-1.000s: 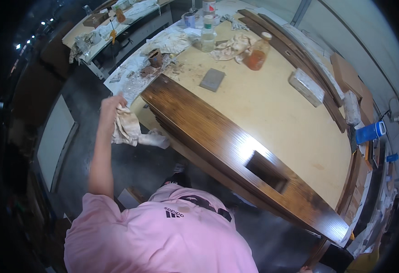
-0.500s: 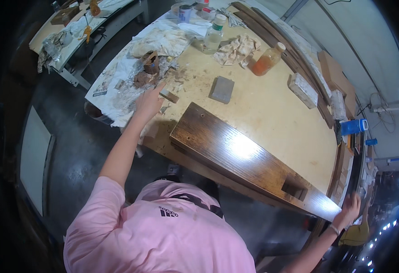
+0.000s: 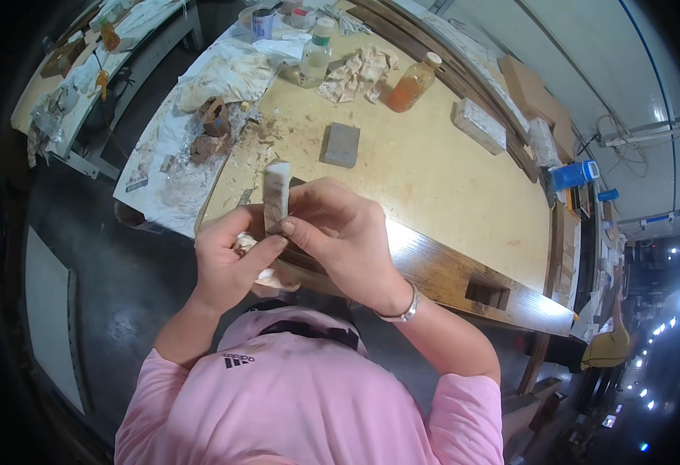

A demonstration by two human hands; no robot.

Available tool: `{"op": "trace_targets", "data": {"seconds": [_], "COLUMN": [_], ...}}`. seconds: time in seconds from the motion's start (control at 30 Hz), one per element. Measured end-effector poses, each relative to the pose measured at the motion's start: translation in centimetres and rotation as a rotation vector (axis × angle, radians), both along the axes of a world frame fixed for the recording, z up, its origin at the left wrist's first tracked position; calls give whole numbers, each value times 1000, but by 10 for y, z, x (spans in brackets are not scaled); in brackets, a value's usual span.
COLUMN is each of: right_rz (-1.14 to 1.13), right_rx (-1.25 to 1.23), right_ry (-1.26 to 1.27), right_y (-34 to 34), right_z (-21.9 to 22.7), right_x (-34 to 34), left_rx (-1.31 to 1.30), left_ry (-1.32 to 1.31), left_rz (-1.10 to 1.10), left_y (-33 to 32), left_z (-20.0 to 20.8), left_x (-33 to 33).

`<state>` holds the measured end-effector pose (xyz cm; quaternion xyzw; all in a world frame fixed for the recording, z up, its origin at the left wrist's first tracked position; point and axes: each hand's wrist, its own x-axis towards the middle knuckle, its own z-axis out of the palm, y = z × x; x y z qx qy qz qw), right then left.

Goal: The person applies a liquid from a bottle onto a cloth and wipes the surface and edges of a wooden board, then repeats the process on different sides of the board.

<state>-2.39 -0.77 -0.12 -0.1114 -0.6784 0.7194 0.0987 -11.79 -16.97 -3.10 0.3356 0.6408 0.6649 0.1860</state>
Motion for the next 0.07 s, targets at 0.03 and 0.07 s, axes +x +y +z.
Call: {"op": "trace_targets", "data": {"seconds": [0.03, 0.07], "right_rz": [40, 79], "right_rx": [-61, -125], "right_ry": [42, 81], "right_y": [4, 13], "right_z": [-2, -4], "right_x": [-1, 1], "left_rx": [19, 21], "left_ry": [-54, -66], "left_rz": [-20, -20], "left_y": [1, -1], "left_z": [-3, -6], "left_x": [2, 4]}}
